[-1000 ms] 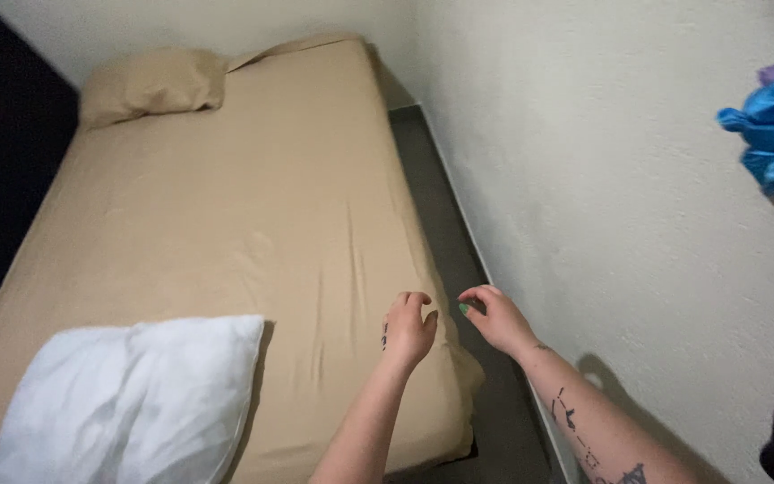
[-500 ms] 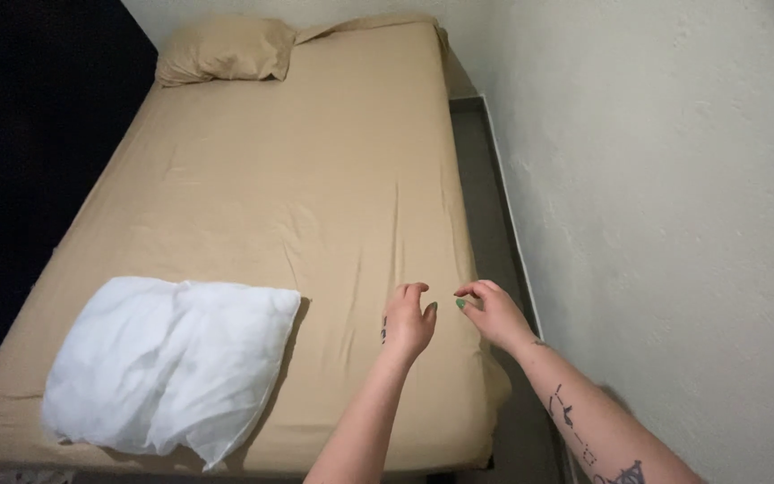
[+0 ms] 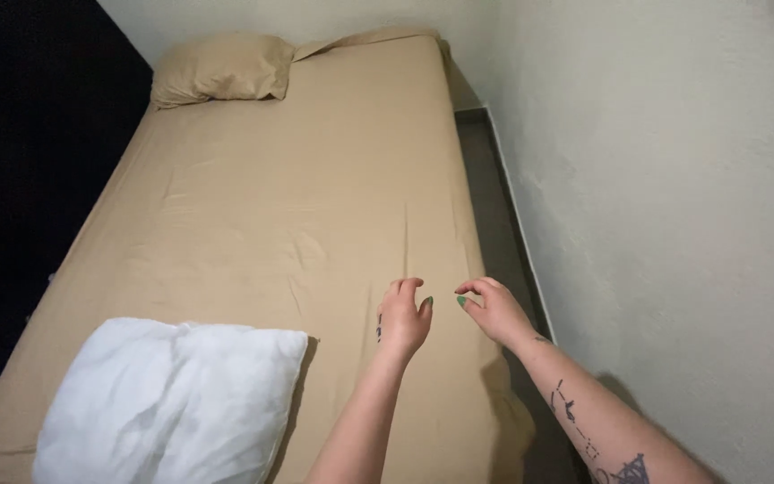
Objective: The person smooths a tan sheet on a bed and then proceeds to put a tan pillowcase onto a white pillow.
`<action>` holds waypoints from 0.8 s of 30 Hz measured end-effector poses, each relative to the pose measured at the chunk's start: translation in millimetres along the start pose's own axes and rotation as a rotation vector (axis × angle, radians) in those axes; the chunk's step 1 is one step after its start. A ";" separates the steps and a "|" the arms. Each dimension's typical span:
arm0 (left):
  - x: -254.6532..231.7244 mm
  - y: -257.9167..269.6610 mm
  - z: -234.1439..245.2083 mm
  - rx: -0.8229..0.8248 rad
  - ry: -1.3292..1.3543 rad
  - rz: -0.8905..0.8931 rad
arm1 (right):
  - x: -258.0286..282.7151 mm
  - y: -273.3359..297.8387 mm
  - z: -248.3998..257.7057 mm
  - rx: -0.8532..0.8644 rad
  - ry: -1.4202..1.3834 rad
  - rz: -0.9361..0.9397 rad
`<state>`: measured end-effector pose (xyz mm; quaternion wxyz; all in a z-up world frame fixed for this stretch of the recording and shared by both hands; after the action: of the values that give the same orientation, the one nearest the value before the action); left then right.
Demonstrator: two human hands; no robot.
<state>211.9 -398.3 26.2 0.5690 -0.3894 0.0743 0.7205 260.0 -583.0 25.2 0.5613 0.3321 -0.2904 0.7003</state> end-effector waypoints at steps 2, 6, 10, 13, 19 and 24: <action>9.7 -8.1 4.1 -0.005 0.021 0.036 | 6.8 -12.6 -9.0 0.008 -0.001 0.025; 29.6 -28.4 10.7 -0.018 -0.045 0.068 | 19.0 -44.3 -33.1 0.074 0.043 0.062; 46.8 -46.8 13.2 -0.100 -0.049 0.098 | 27.6 -72.9 -53.8 0.142 0.069 0.145; 59.3 -65.3 9.5 -0.166 -0.094 0.160 | 33.2 -105.0 -66.5 0.213 0.046 0.206; 71.8 -99.6 0.2 -0.234 -0.128 0.266 | 42.2 -173.7 -92.5 0.369 0.116 0.238; 68.3 -128.1 -15.5 -0.302 -0.149 0.385 | 39.1 -230.7 -113.9 0.413 -0.018 0.434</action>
<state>328.4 -311.0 14.5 0.3607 -0.3946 -0.0037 0.8451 464.1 -424.6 -5.6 0.3167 0.3756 -0.2111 0.8450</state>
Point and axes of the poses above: each hand's wrist, its own y-axis away from the middle knuckle, its own z-axis out of the back of the hand, x = y × z, the point moved 5 cm from there along -y, towards the middle knuckle, and after that the axes turned 10 degrees about -x, right-handed, at the moved point
